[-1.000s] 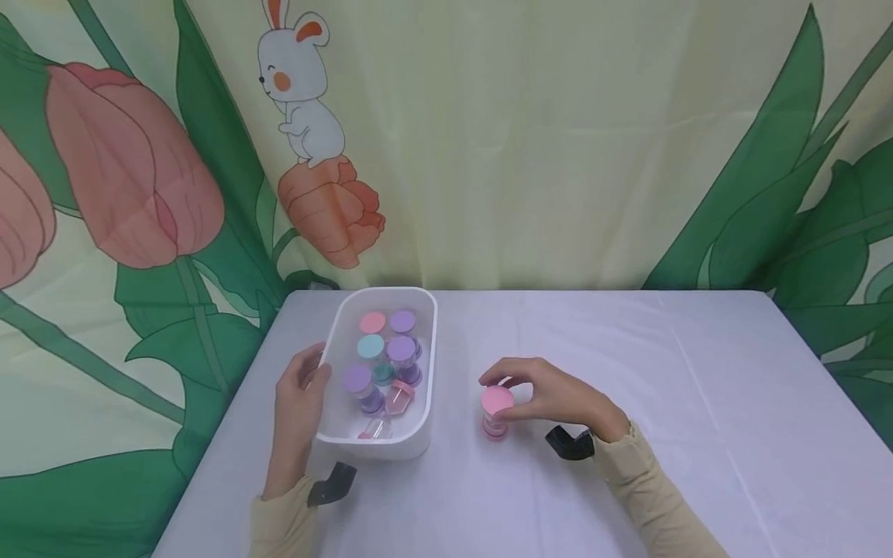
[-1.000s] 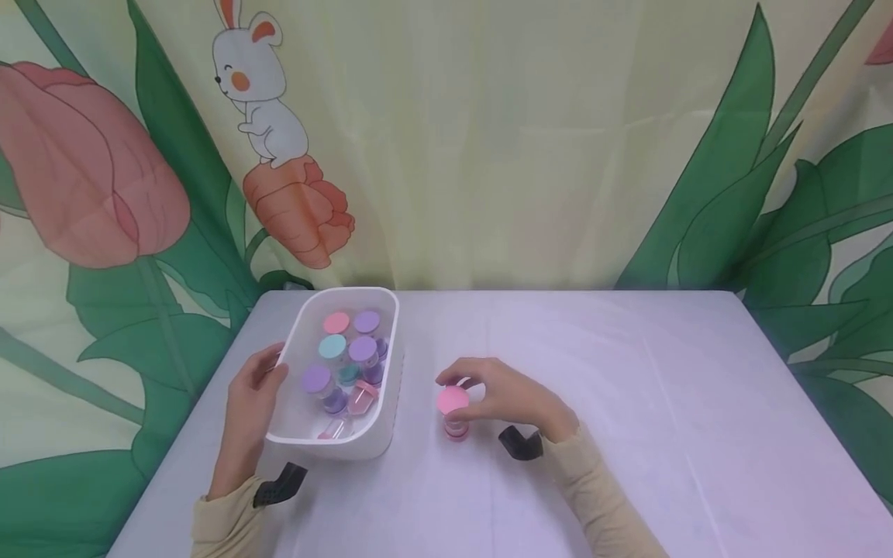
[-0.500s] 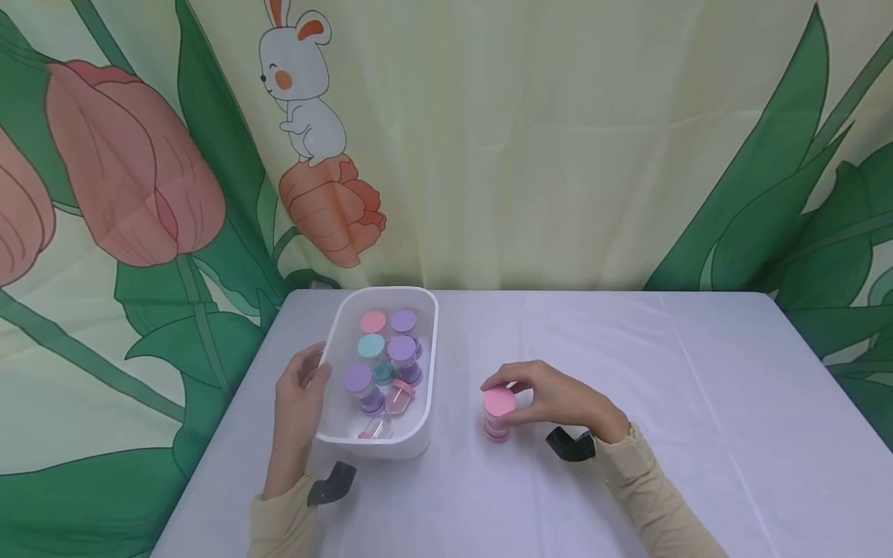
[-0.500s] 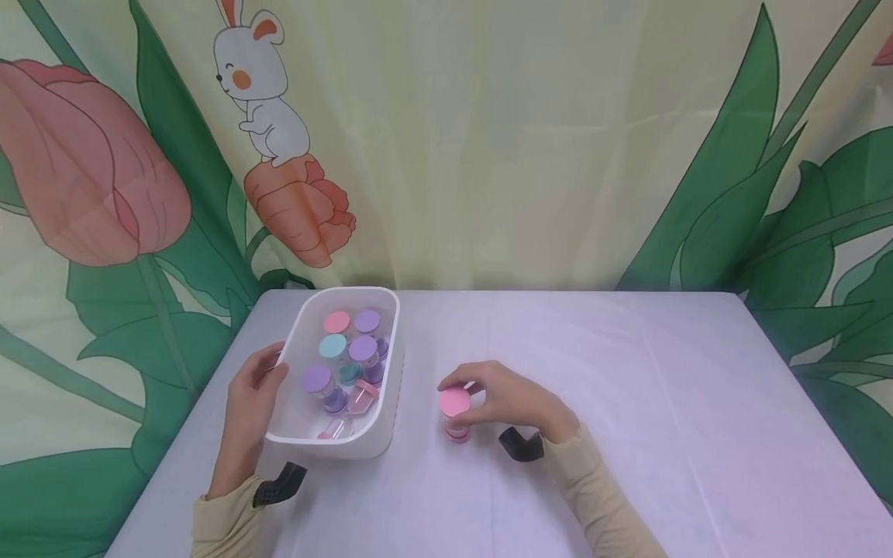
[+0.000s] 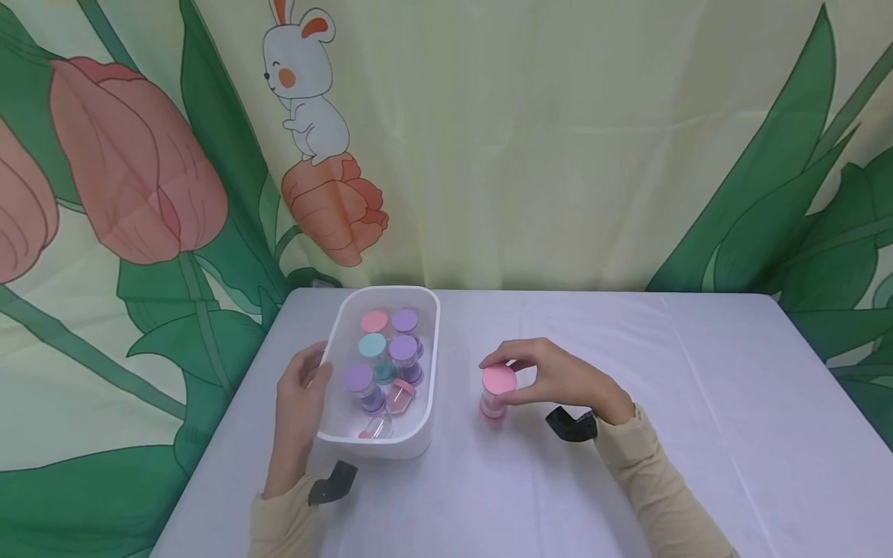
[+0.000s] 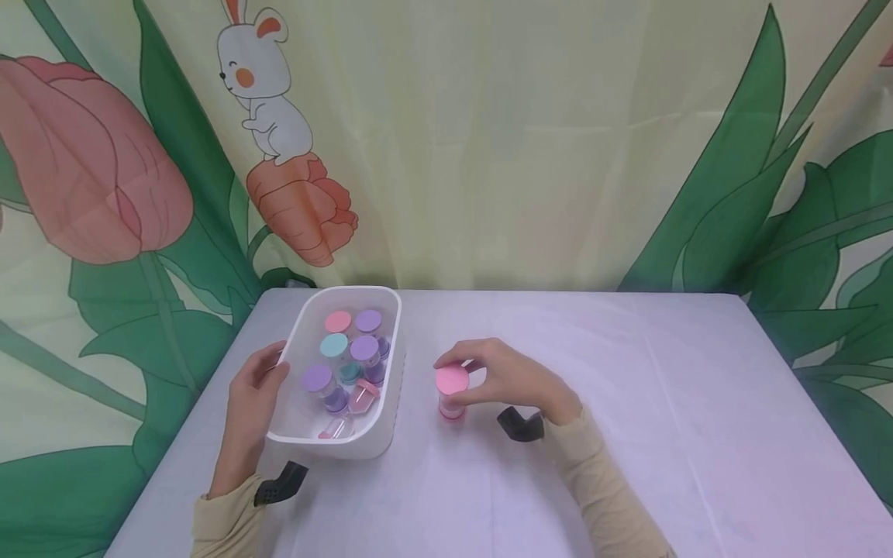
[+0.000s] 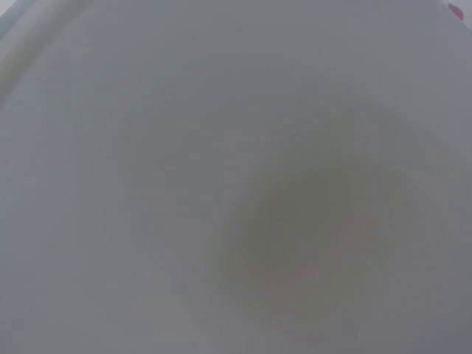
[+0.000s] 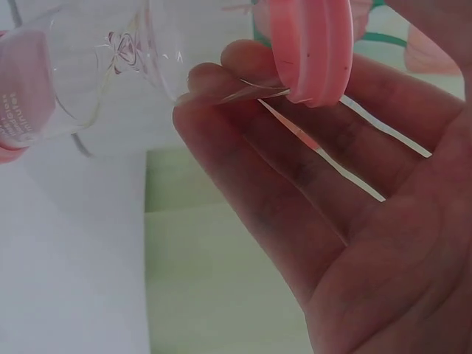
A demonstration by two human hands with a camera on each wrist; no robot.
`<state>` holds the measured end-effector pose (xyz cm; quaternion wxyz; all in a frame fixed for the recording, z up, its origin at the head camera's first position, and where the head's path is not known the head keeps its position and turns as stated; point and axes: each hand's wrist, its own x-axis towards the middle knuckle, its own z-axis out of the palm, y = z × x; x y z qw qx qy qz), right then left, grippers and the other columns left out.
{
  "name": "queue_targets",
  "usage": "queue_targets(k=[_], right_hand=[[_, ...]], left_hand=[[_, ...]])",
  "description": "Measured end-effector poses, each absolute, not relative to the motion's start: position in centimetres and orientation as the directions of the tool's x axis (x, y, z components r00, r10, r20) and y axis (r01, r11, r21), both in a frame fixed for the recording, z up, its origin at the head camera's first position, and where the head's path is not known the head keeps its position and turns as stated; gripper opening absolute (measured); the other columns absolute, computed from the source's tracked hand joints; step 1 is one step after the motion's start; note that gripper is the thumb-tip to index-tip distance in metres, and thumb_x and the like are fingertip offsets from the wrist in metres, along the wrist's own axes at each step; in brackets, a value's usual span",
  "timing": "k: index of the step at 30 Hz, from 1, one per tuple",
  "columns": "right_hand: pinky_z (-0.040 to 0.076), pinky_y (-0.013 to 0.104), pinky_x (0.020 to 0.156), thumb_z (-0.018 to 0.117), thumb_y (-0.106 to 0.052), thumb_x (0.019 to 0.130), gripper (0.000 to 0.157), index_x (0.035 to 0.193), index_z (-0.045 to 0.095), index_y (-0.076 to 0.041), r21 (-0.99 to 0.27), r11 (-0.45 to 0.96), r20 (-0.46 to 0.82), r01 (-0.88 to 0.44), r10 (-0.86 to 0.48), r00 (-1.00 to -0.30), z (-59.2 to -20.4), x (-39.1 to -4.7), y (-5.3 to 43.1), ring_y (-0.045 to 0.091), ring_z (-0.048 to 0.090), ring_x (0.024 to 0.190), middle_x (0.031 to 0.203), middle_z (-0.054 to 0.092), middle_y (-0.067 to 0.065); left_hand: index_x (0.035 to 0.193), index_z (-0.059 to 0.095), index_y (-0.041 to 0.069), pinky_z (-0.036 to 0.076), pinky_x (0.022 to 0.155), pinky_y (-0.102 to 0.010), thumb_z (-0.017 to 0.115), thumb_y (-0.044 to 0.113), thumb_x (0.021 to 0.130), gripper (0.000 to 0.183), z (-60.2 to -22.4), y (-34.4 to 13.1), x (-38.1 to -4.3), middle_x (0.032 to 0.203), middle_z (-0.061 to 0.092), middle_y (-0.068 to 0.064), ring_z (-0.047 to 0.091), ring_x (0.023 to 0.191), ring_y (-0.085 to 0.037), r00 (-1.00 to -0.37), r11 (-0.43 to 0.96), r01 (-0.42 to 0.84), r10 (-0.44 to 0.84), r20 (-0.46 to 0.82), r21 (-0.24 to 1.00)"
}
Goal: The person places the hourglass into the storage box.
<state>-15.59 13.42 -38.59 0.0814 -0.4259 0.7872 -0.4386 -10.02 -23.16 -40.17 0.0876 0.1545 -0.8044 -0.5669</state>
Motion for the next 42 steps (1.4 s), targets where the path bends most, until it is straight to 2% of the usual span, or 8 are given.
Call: queue_targets(k=[16, 25, 31, 37, 42], right_hand=[[0.056, 0.032, 0.093, 0.080, -0.027, 0.084, 0.035, 0.118, 0.070, -0.024, -0.736, 0.191, 0.320, -0.650, -0.748, -0.581, -34.7, -16.3, 11.8, 0.009, 0.065, 0.102, 0.108, 0.070, -0.013], [0.057, 0.032, 0.089, 0.082, -0.023, 0.082, 0.036, 0.117, 0.071, -0.020, -0.710, 0.145, 0.378, -0.689, -0.747, -0.547, -32.6, -16.5, 10.7, 0.009, 0.065, 0.100, 0.108, 0.070, -0.011], [0.057, 0.030, 0.087, 0.082, -0.022, 0.081, 0.037, 0.117, 0.071, -0.020, -0.690, 0.153, 0.408, -0.708, -0.726, -0.554, -31.5, -16.5, 9.9, 0.008, 0.065, 0.099, 0.107, 0.071, -0.012], [0.058, 0.030, 0.086, 0.084, -0.020, 0.079, 0.039, 0.116, 0.072, -0.015, -0.679, 0.149, 0.444, -0.719, -0.697, -0.563, -30.5, -16.6, 8.9, 0.007, 0.066, 0.099, 0.108, 0.072, -0.010], [0.058, 0.031, 0.086, 0.085, -0.021, 0.079, 0.040, 0.116, 0.072, -0.017, -0.682, 0.111, 0.467, -0.723, -0.694, -0.548, -29.9, -16.6, 7.6, 0.008, 0.065, 0.100, 0.107, 0.071, -0.009]], left_hand=[[0.144, 0.048, 0.019, 0.046, 0.106, -0.055, 0.049, 0.031, 0.103, 0.043, -40.4, -23.2, -10.0, 0.147, 0.050, -0.009, 0.049, 0.135, -0.031, -0.933, 0.317, -0.153, -0.359, -0.031, 0.936], [0.144, 0.048, 0.019, 0.046, 0.106, -0.055, 0.049, 0.031, 0.103, 0.043, -40.3, -23.1, -10.0, 0.147, 0.050, -0.009, 0.049, 0.136, -0.031, -0.933, 0.318, -0.147, -0.359, -0.025, 0.937], [0.144, 0.048, 0.018, 0.044, 0.108, -0.056, 0.049, 0.030, 0.103, 0.043, -40.1, -23.1, -10.1, 0.148, 0.050, -0.009, 0.048, 0.136, -0.031, -0.933, 0.313, -0.155, -0.358, -0.034, 0.937], [0.144, 0.048, 0.018, 0.044, 0.108, -0.056, 0.049, 0.027, 0.103, 0.042, -40.1, -23.0, -10.2, 0.148, 0.049, -0.010, 0.048, 0.136, -0.031, -0.933, 0.322, -0.161, -0.357, -0.038, 0.933], [0.144, 0.048, 0.018, 0.044, 0.108, -0.056, 0.049, 0.027, 0.103, 0.042, -40.1, -23.0, -10.1, 0.147, 0.050, -0.010, 0.048, 0.136, -0.031, -0.935, 0.319, -0.151, -0.354, -0.030, 0.936]])
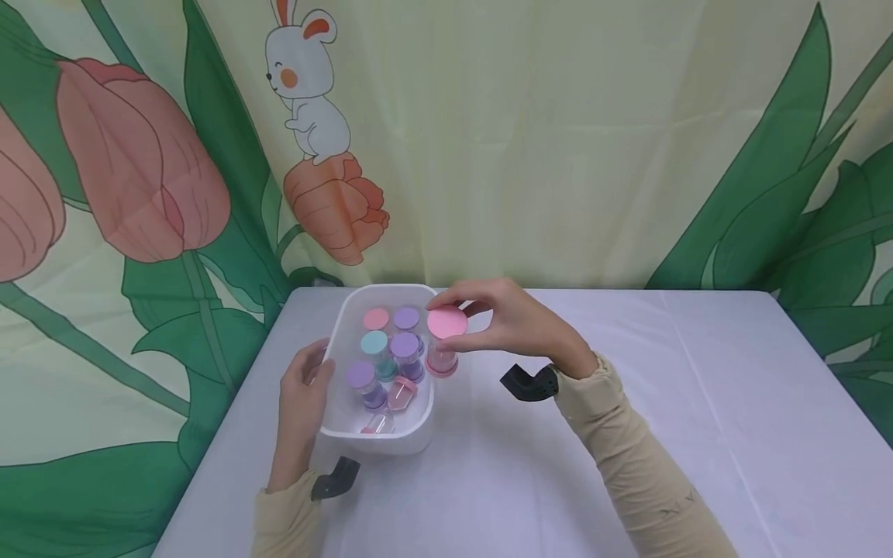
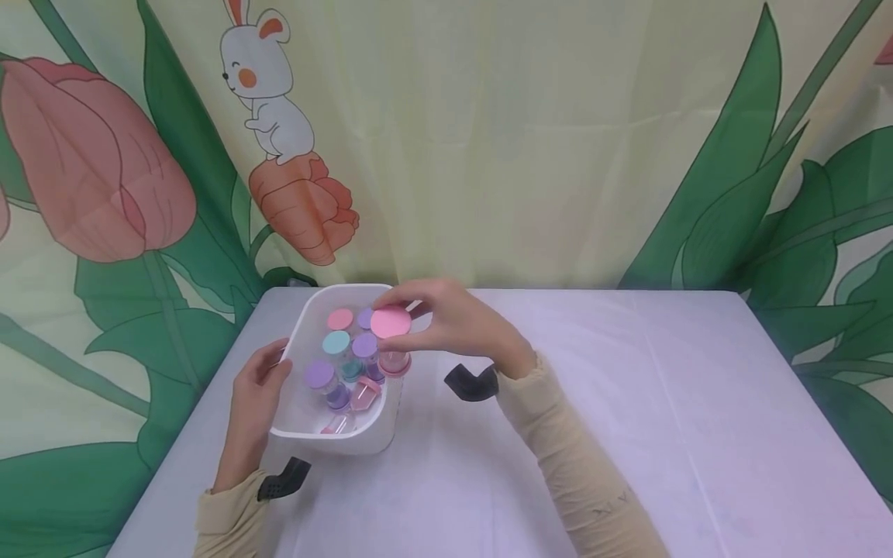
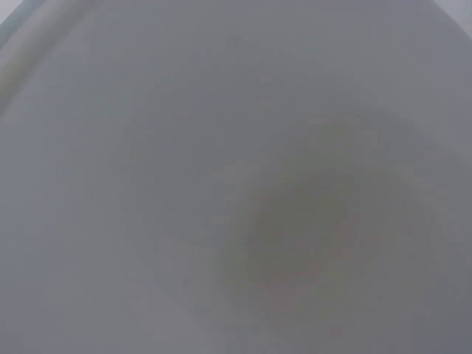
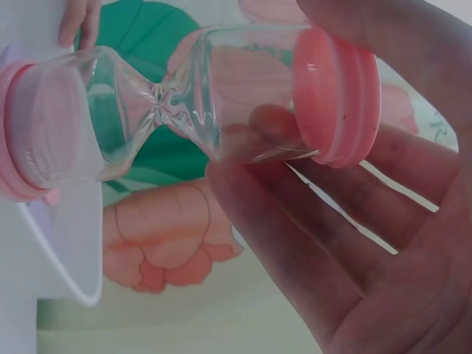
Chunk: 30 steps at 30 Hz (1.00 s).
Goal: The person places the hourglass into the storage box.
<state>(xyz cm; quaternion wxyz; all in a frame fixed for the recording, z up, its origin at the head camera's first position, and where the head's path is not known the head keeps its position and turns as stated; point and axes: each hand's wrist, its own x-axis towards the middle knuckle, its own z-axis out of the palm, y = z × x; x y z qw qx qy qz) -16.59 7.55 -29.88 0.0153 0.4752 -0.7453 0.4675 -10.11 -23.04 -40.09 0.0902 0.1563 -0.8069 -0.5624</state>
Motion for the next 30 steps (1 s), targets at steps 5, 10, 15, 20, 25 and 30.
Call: queue_targets(k=[5, 10, 15, 20, 25, 30], right_hand=[[0.058, 0.030, 0.086, 0.084, -0.019, 0.080, 0.040, 0.117, 0.072, -0.015, -0.688, 0.069, 0.478, -0.722, -0.706, -0.522, -29.7, -16.7, 5.9, 0.008, 0.064, 0.100, 0.108, 0.071, -0.009], [0.058, 0.029, 0.086, 0.083, -0.017, 0.081, 0.038, 0.116, 0.072, -0.010, -0.701, 0.023, 0.483, -0.713, -0.721, -0.498, -29.7, -16.9, 4.3, 0.008, 0.064, 0.097, 0.108, 0.071, -0.006], [0.058, 0.028, 0.087, 0.082, -0.015, 0.081, 0.038, 0.116, 0.071, -0.008, -0.726, -0.001, 0.464, -0.688, -0.739, -0.488, -29.8, -17.2, 2.9, 0.008, 0.065, 0.098, 0.109, 0.072, -0.004], [0.057, 0.026, 0.090, 0.082, -0.017, 0.082, 0.040, 0.118, 0.071, -0.008, -0.752, 0.008, 0.421, -0.659, -0.764, -0.489, -30.0, -17.3, 1.5, 0.007, 0.065, 0.103, 0.115, 0.072, 0.001], [0.057, 0.026, 0.087, 0.082, -0.020, 0.082, 0.037, 0.116, 0.071, -0.010, -0.761, 0.011, 0.399, -0.648, -0.780, -0.481, -30.5, -17.5, -0.1, 0.006, 0.063, 0.097, 0.109, 0.070, -0.005], [0.058, 0.025, 0.086, 0.082, -0.019, 0.081, 0.033, 0.111, 0.072, -0.011, -0.769, 0.008, 0.382, -0.639, -0.796, -0.470, -31.2, -17.7, -1.6, 0.006, 0.062, 0.091, 0.102, 0.069, -0.006]], left_hand=[[0.144, 0.048, 0.018, 0.044, 0.108, -0.056, 0.049, 0.029, 0.103, 0.042, -40.1, -23.1, -10.2, 0.147, 0.050, -0.009, 0.048, 0.136, -0.030, -0.937, 0.315, -0.147, -0.349, -0.030, 0.938], [0.144, 0.049, 0.019, 0.045, 0.107, -0.056, 0.049, 0.029, 0.103, 0.042, -40.1, -23.2, -10.3, 0.146, 0.051, -0.009, 0.048, 0.136, -0.030, -0.936, 0.317, -0.144, -0.351, -0.025, 0.937], [0.143, 0.049, 0.018, 0.045, 0.106, -0.057, 0.050, 0.028, 0.103, 0.041, -40.3, -23.2, -10.4, 0.145, 0.052, -0.009, 0.049, 0.135, -0.030, -0.933, 0.319, -0.143, -0.359, -0.020, 0.937], [0.143, 0.049, 0.018, 0.045, 0.106, -0.056, 0.050, 0.028, 0.102, 0.042, -40.3, -23.3, -10.4, 0.146, 0.052, -0.009, 0.050, 0.135, -0.030, -0.932, 0.315, -0.147, -0.362, -0.025, 0.938], [0.144, 0.048, 0.018, 0.045, 0.106, -0.056, 0.050, 0.028, 0.102, 0.043, -40.2, -23.3, -10.3, 0.146, 0.051, -0.008, 0.049, 0.136, -0.029, -0.934, 0.311, -0.157, -0.354, -0.039, 0.937], [0.145, 0.048, 0.019, 0.045, 0.107, -0.057, 0.050, 0.030, 0.103, 0.043, -40.1, -23.2, -10.3, 0.147, 0.050, -0.008, 0.047, 0.137, -0.029, -0.938, 0.314, -0.162, -0.345, -0.047, 0.936]])
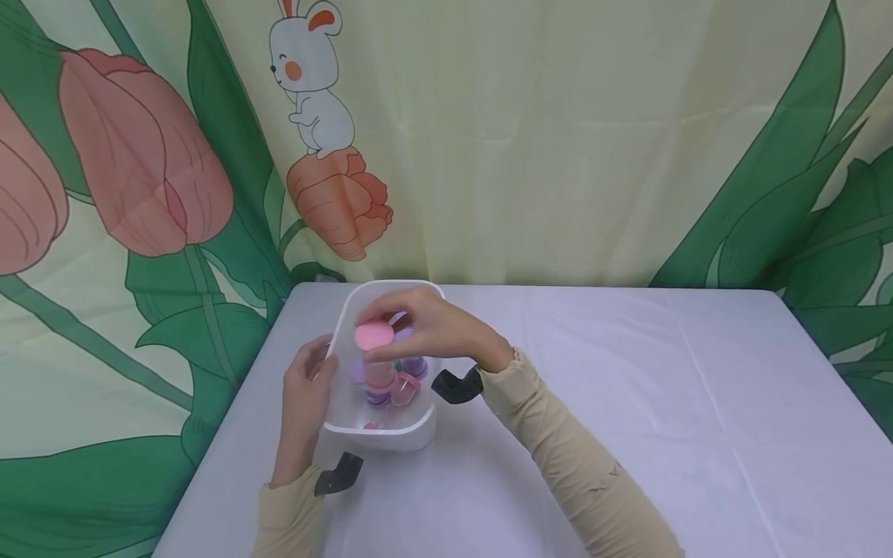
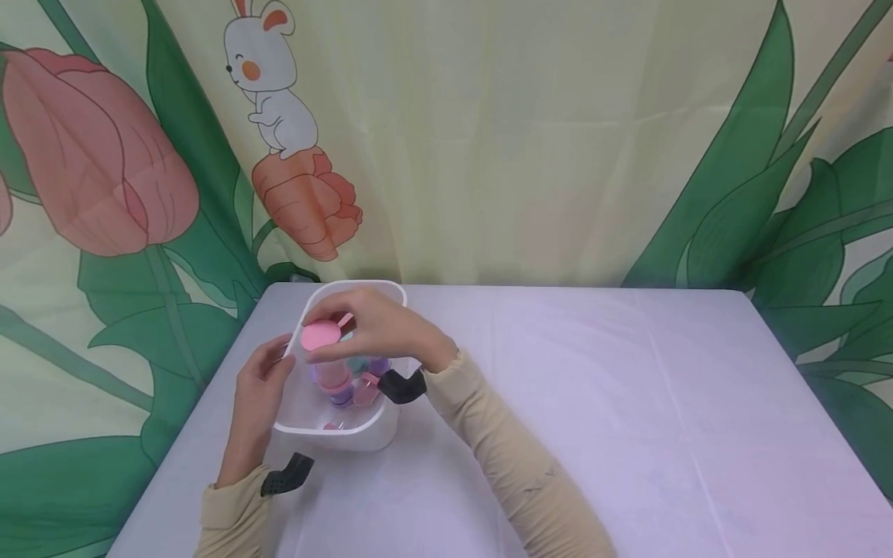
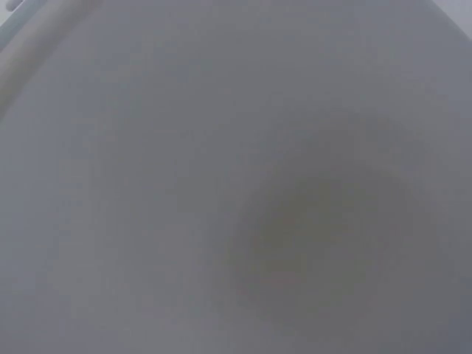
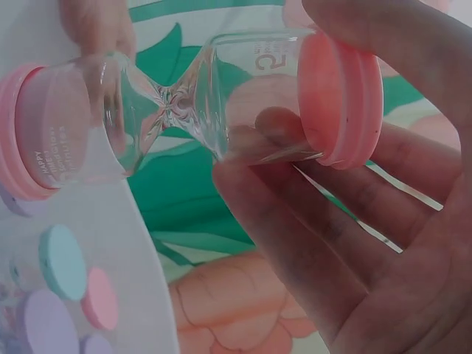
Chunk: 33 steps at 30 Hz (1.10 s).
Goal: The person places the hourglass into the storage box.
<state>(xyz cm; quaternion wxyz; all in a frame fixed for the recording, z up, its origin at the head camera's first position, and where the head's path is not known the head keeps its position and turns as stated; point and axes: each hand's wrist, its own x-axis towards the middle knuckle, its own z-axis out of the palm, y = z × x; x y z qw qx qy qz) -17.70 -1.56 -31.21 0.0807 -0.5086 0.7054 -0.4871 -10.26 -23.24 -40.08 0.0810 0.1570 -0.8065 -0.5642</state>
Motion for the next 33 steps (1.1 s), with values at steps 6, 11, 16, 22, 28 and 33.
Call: queue_targets(k=[6, 11, 16, 22, 28, 33], right_hand=[[0.058, 0.027, 0.086, 0.081, -0.021, 0.082, 0.031, 0.111, 0.072, -0.012, -0.774, 0.046, 0.329, -0.631, -0.822, -0.464, -31.9, -17.8, -2.7, 0.002, 0.062, 0.094, 0.104, 0.070, -0.007], [0.058, 0.025, 0.084, 0.081, -0.021, 0.083, 0.031, 0.111, 0.073, -0.013, -0.764, 0.065, 0.309, -0.642, -0.837, -0.452, -32.4, -17.8, -3.5, 0.002, 0.061, 0.096, 0.104, 0.071, -0.006], [0.057, 0.021, 0.084, 0.080, -0.020, 0.083, 0.030, 0.110, 0.072, -0.012, -0.799, 0.058, 0.269, -0.599, -0.856, -0.441, -33.0, -17.8, -4.3, 0.003, 0.060, 0.097, 0.104, 0.070, -0.006], [0.057, 0.021, 0.085, 0.079, -0.017, 0.083, 0.027, 0.109, 0.071, -0.010, -0.808, 0.039, 0.253, -0.587, -0.878, -0.406, -33.8, -17.9, -5.1, 0.003, 0.061, 0.093, 0.101, 0.070, -0.005], [0.061, 0.027, 0.070, 0.079, -0.015, 0.083, 0.029, 0.111, 0.070, -0.013, -0.852, 0.073, 0.178, -0.519, -0.892, -0.416, -34.3, -17.5, -5.4, 0.009, 0.067, 0.085, 0.099, 0.069, -0.005], [0.059, 0.035, 0.049, 0.080, -0.019, 0.083, 0.036, 0.117, 0.069, -0.018, -0.884, 0.160, 0.063, -0.438, -0.890, -0.451, -34.4, -17.2, -5.4, 0.015, 0.070, 0.083, 0.100, 0.068, -0.007]], left_hand=[[0.145, 0.048, 0.020, 0.045, 0.107, -0.057, 0.050, 0.031, 0.103, 0.044, -40.1, -23.3, -10.3, 0.148, 0.050, -0.007, 0.047, 0.138, -0.029, -0.940, 0.324, -0.156, -0.339, -0.039, 0.933], [0.145, 0.047, 0.020, 0.045, 0.106, -0.058, 0.050, 0.036, 0.102, 0.046, -40.1, -23.3, -10.1, 0.148, 0.049, -0.008, 0.046, 0.138, -0.031, -0.941, 0.338, -0.143, -0.339, -0.022, 0.930], [0.144, 0.048, 0.020, 0.045, 0.105, -0.059, 0.055, 0.047, 0.099, 0.053, -40.0, -23.2, -10.0, 0.146, 0.050, -0.008, 0.046, 0.137, -0.031, -0.943, 0.334, -0.132, -0.333, -0.014, 0.933], [0.143, 0.049, 0.019, 0.044, 0.106, -0.061, 0.056, 0.053, 0.096, 0.059, -40.0, -23.3, -9.9, 0.146, 0.051, -0.009, 0.046, 0.138, -0.032, -0.945, 0.325, -0.116, -0.328, -0.004, 0.939], [0.144, 0.048, 0.019, 0.043, 0.106, -0.060, 0.055, 0.053, 0.097, 0.058, -40.2, -23.3, -9.9, 0.147, 0.050, -0.009, 0.045, 0.139, -0.032, -0.945, 0.347, -0.126, -0.327, -0.006, 0.930], [0.143, 0.049, 0.020, 0.042, 0.107, -0.061, 0.055, 0.053, 0.097, 0.058, -40.2, -23.4, -10.1, 0.147, 0.051, -0.008, 0.045, 0.139, -0.032, -0.945, 0.351, -0.126, -0.326, -0.005, 0.928]])
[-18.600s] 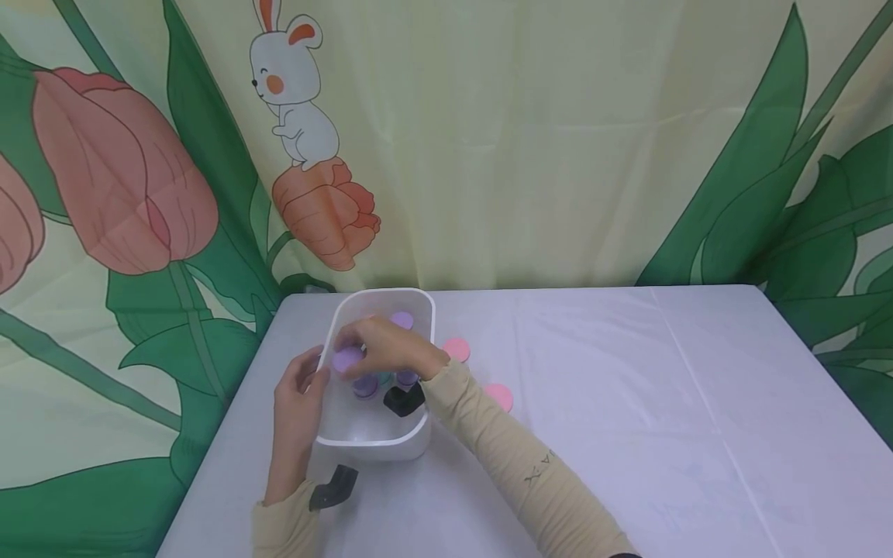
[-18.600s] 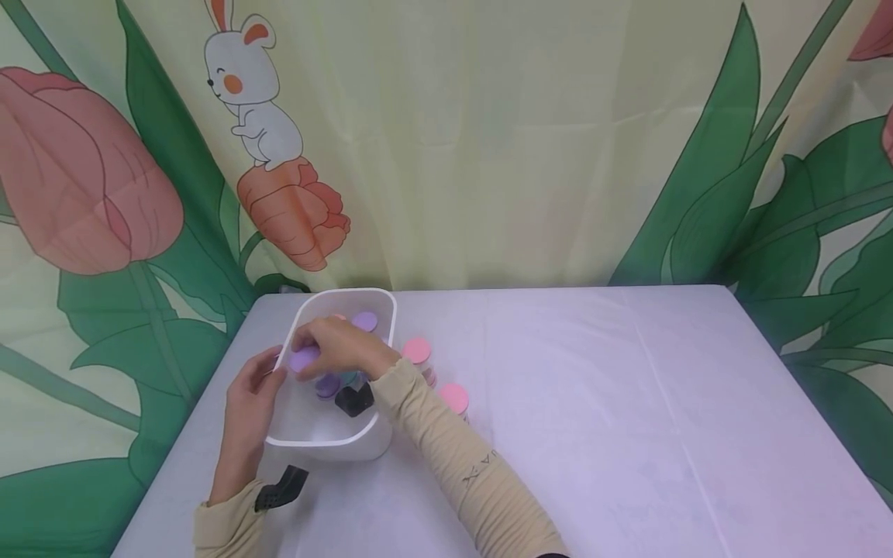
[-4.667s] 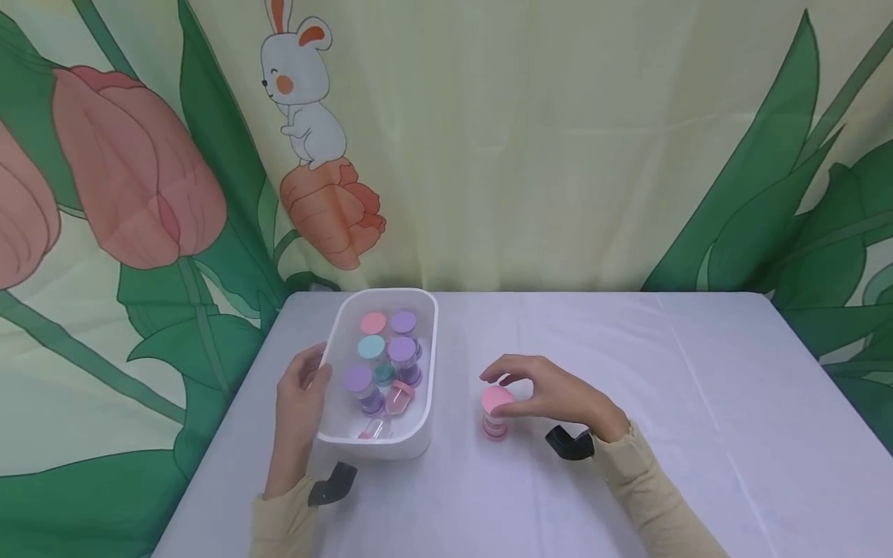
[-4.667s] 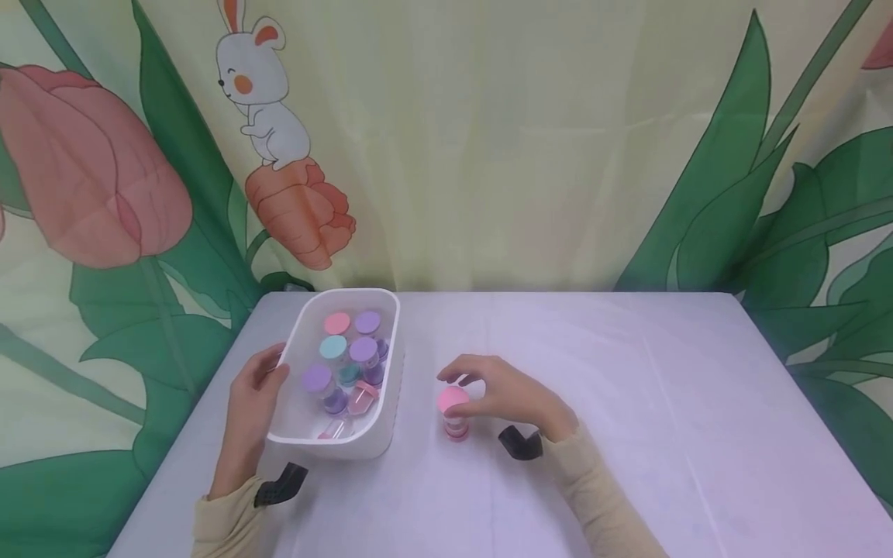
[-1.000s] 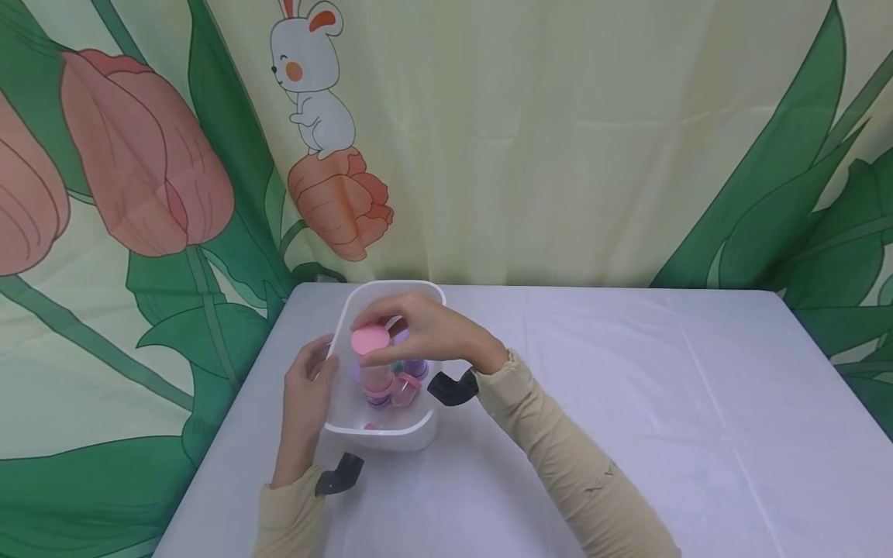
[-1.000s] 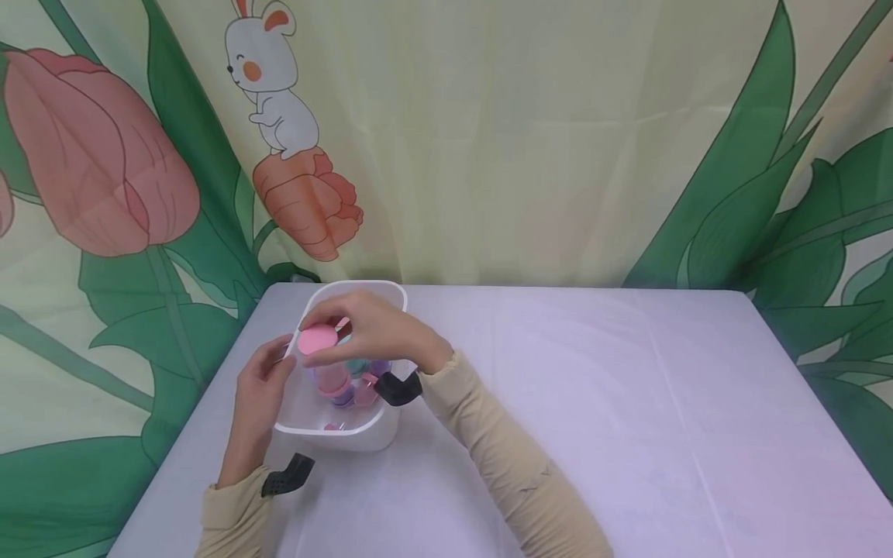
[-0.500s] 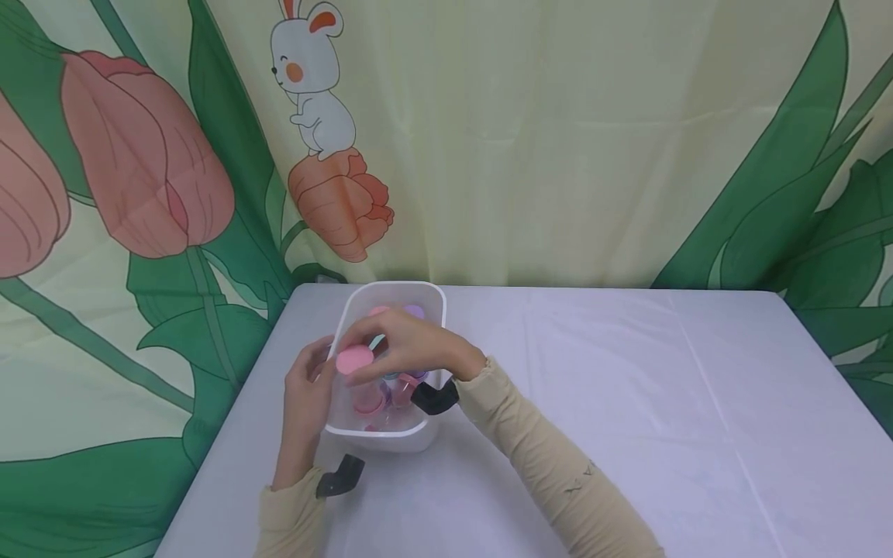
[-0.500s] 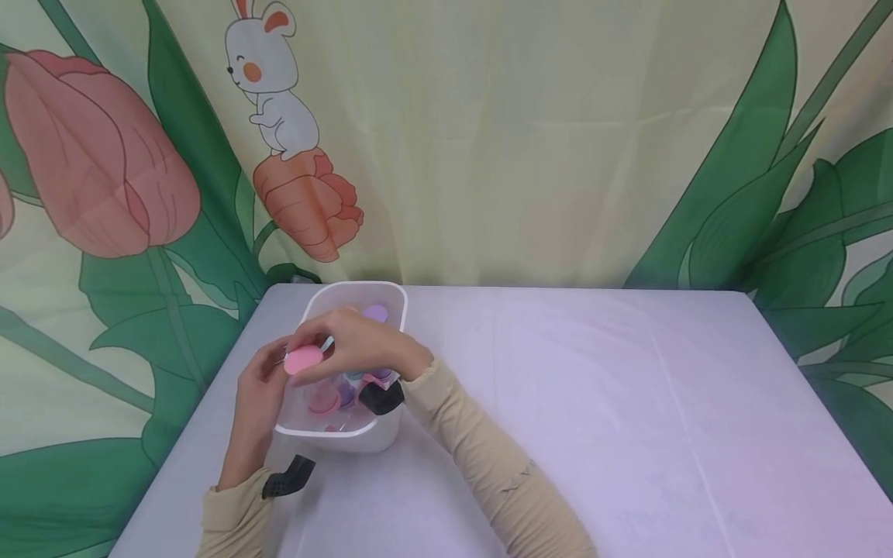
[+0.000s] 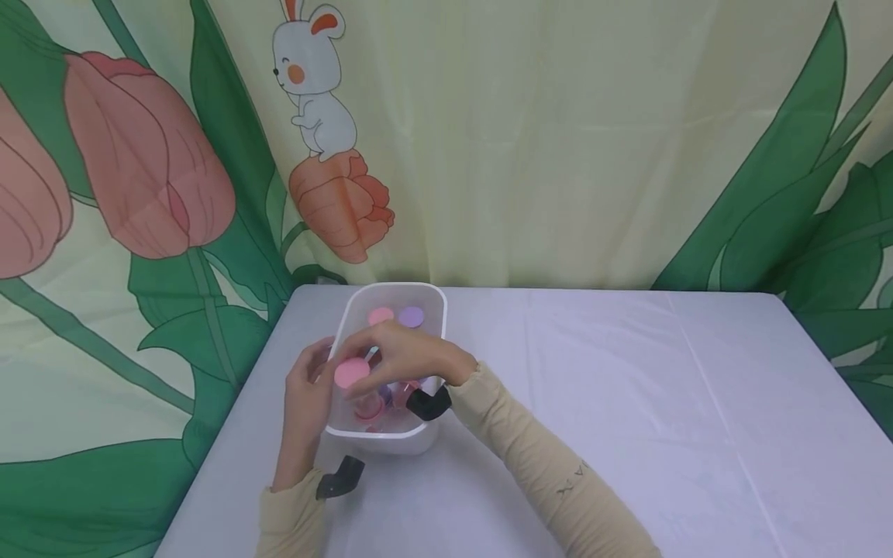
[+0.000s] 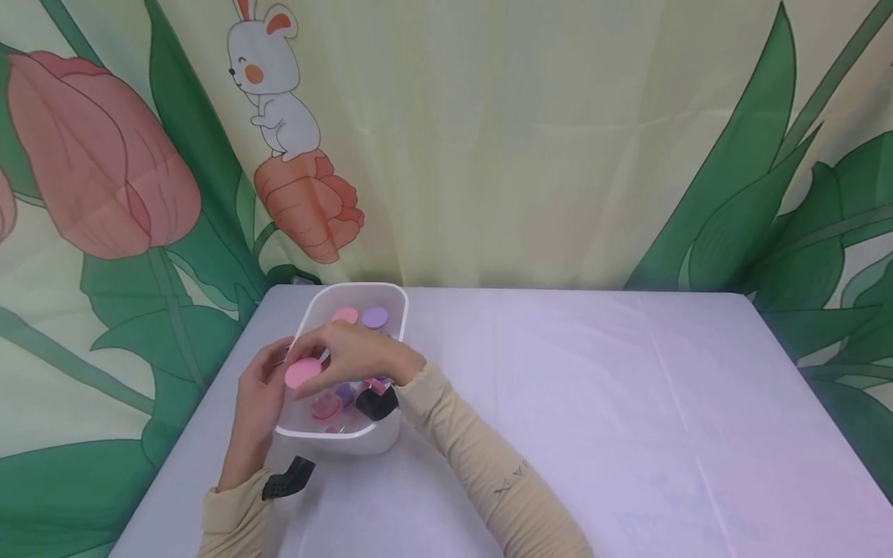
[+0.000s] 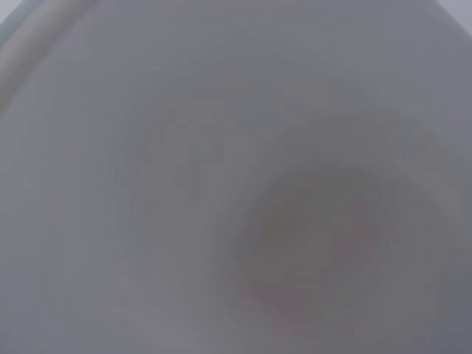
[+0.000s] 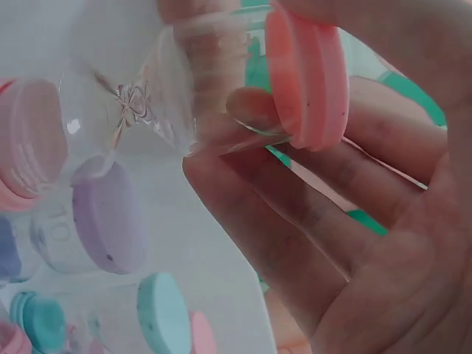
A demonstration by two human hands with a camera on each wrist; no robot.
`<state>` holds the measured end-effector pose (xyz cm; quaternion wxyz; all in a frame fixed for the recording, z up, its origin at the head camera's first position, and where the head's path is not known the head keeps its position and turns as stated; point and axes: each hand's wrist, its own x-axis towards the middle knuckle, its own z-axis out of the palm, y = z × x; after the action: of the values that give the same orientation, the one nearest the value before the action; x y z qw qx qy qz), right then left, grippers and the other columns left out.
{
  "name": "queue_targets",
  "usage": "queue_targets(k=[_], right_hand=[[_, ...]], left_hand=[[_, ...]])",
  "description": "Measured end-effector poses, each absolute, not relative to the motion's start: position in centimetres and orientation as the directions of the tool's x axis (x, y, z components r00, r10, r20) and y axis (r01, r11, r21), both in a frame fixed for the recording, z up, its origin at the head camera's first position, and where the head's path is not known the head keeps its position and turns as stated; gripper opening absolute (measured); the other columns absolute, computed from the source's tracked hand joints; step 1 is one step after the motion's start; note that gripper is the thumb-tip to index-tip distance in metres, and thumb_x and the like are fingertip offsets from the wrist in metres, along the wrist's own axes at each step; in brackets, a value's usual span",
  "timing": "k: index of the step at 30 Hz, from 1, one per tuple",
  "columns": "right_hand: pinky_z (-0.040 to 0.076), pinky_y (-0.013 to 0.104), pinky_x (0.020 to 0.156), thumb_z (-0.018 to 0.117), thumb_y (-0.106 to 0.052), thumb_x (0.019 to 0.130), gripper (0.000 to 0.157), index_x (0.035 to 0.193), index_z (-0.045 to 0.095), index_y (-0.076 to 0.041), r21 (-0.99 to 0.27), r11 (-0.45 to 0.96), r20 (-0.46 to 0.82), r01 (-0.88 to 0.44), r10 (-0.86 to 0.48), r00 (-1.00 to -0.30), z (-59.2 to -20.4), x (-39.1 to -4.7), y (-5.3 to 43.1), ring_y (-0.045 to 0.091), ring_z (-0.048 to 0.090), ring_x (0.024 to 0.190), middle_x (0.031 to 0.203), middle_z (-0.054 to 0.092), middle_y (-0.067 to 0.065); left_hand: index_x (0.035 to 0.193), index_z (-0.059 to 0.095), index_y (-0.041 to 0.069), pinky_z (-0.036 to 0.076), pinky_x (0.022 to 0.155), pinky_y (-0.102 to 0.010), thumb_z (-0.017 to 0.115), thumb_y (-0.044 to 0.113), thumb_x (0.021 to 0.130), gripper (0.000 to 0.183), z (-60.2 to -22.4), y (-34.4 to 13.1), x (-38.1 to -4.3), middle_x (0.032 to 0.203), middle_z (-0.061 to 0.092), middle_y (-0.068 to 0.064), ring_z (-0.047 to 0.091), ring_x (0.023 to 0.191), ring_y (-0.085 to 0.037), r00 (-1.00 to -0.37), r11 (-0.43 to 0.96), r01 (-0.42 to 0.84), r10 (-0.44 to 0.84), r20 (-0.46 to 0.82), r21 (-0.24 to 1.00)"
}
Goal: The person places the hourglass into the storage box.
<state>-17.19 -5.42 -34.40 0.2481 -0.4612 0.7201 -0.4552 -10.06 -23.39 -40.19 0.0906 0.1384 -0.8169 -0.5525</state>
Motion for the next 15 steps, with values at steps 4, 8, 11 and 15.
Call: queue_targets(k=[4, 8, 11, 15], right_hand=[[0.061, 0.025, 0.062, 0.080, -0.019, 0.083, 0.040, 0.120, 0.068, -0.017, -0.824, 0.182, 0.082, -0.537, -0.899, -0.430, -34.68, -17.38, -5.73, 0.007, 0.067, 0.091, 0.104, 0.069, -0.009], [0.056, 0.016, 0.082, 0.080, -0.016, 0.081, 0.045, 0.125, 0.067, -0.013, -0.775, 0.173, 0.106, -0.608, -0.913, -0.394, -35.00, -17.59, -6.10, -0.001, 0.063, 0.096, 0.109, 0.070, -0.009], [0.059, 0.020, 0.075, 0.079, -0.013, 0.081, 0.050, 0.129, 0.065, -0.013, -0.786, 0.176, 0.083, -0.593, -0.920, -0.384, -35.14, -17.55, -6.21, 0.000, 0.062, 0.095, 0.113, 0.069, -0.009], [0.059, 0.025, 0.059, 0.079, -0.012, 0.081, 0.051, 0.130, 0.065, -0.015, -0.788, 0.196, 0.062, -0.583, -0.918, -0.393, -35.26, -17.43, -6.21, 0.002, 0.061, 0.091, 0.112, 0.068, -0.010]], left_hand=[[0.143, 0.049, 0.020, 0.040, 0.108, -0.063, 0.055, 0.051, 0.097, 0.056, -40.15, -23.39, -10.19, 0.146, 0.051, -0.007, 0.045, 0.139, -0.031, -0.945, 0.354, -0.127, -0.327, -0.005, 0.927], [0.143, 0.049, 0.019, 0.039, 0.109, -0.063, 0.054, 0.050, 0.098, 0.055, -40.16, -23.38, -10.25, 0.146, 0.051, -0.008, 0.045, 0.138, -0.032, -0.945, 0.361, -0.126, -0.327, -0.001, 0.924], [0.143, 0.049, 0.019, 0.039, 0.109, -0.063, 0.055, 0.050, 0.097, 0.056, -40.20, -23.39, -10.21, 0.145, 0.052, -0.008, 0.046, 0.138, -0.031, -0.944, 0.362, -0.126, -0.330, 0.001, 0.923], [0.144, 0.048, 0.019, 0.039, 0.109, -0.062, 0.054, 0.048, 0.099, 0.054, -40.20, -23.40, -10.16, 0.146, 0.051, -0.008, 0.046, 0.138, -0.031, -0.945, 0.362, -0.131, -0.327, -0.006, 0.923]])
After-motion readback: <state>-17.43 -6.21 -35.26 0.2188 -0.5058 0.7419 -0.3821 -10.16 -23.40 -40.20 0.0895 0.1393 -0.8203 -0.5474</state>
